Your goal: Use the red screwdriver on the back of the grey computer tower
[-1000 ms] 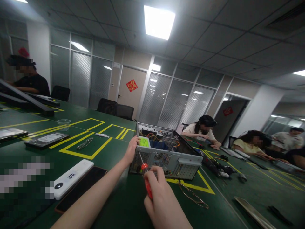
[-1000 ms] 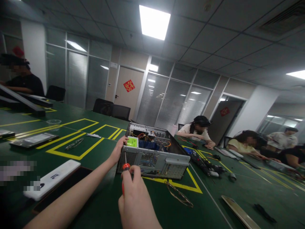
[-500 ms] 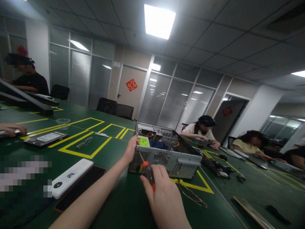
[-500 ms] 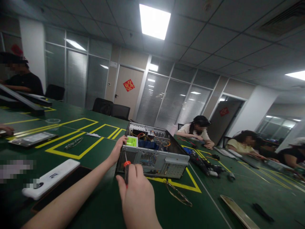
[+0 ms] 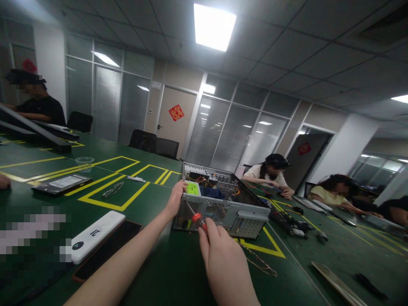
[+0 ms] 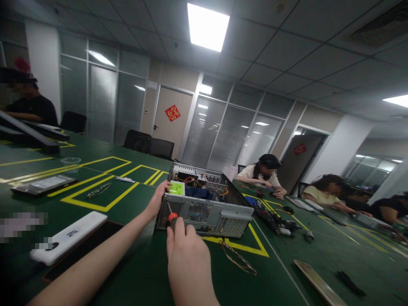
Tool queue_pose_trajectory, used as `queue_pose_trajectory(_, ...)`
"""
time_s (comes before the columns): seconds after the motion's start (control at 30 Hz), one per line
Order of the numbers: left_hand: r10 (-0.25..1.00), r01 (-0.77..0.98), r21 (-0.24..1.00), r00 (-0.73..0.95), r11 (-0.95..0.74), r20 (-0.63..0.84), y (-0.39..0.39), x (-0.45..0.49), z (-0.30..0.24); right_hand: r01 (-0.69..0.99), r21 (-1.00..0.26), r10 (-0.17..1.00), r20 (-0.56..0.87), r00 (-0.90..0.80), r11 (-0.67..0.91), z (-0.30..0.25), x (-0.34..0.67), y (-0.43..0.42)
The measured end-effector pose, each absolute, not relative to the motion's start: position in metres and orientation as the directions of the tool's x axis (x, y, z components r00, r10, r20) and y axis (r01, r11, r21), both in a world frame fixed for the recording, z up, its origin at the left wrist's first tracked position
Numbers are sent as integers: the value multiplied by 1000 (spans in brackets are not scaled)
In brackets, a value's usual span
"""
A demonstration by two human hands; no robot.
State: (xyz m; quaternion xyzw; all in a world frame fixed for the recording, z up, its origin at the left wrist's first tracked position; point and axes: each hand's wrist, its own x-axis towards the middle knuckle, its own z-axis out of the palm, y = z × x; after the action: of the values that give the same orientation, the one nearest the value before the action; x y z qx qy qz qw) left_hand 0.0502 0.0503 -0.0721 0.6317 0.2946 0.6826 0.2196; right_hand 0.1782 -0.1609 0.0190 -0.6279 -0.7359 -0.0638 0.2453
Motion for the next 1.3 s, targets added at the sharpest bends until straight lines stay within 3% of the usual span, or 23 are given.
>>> queue_pose_trajectory(0.1, 680, 64, 688, -111, -723, 725, 51, 50, -73, 956, -223, 906, 414, -83, 189, 19, 177, -159)
queue_pose_trajectory(0.37, 707, 61, 716, -118, -695, 697, 49, 49, -72, 918, -157, 902, 305, -305, 363, 20, 174, -169)
queue_pose_trajectory(0.5, 705, 74, 713, -111, -697, 700, 47, 49, -71, 951, -175, 905, 388, -172, 256, 24, 177, -163)
queue_pose_trajectory(0.63, 694, 71, 702, -109, -708, 711, 47, 49, -71, 977, -170, 936, 346, -65, 131, 26, 178, -157)
queue_pose_trajectory(0.77, 696, 72, 703, -108, -707, 710, 48, 49, -72, 940, -205, 909, 375, -181, 272, 22, 180, -162)
queue_pose_trajectory(0.9, 703, 66, 710, -101, -701, 704, 48, 49, -73, 916, -153, 878, 380, -293, 371, 16, 181, -167)
queue_pose_trajectory(1.1, 699, 91, 705, -97, -703, 709, 50, 49, -74, 965, -168, 912, 391, -123, 202, 15, 168, -165)
queue_pose_trajectory(1.2, 695, 108, 701, -91, -705, 713, 50, 49, -74, 985, -126, 947, 311, -74, 119, 18, 164, -164)
queue_pose_trajectory(1.3, 692, 108, 699, -95, -707, 715, 50, 49, -74, 980, -151, 966, 242, -93, 132, 20, 164, -166)
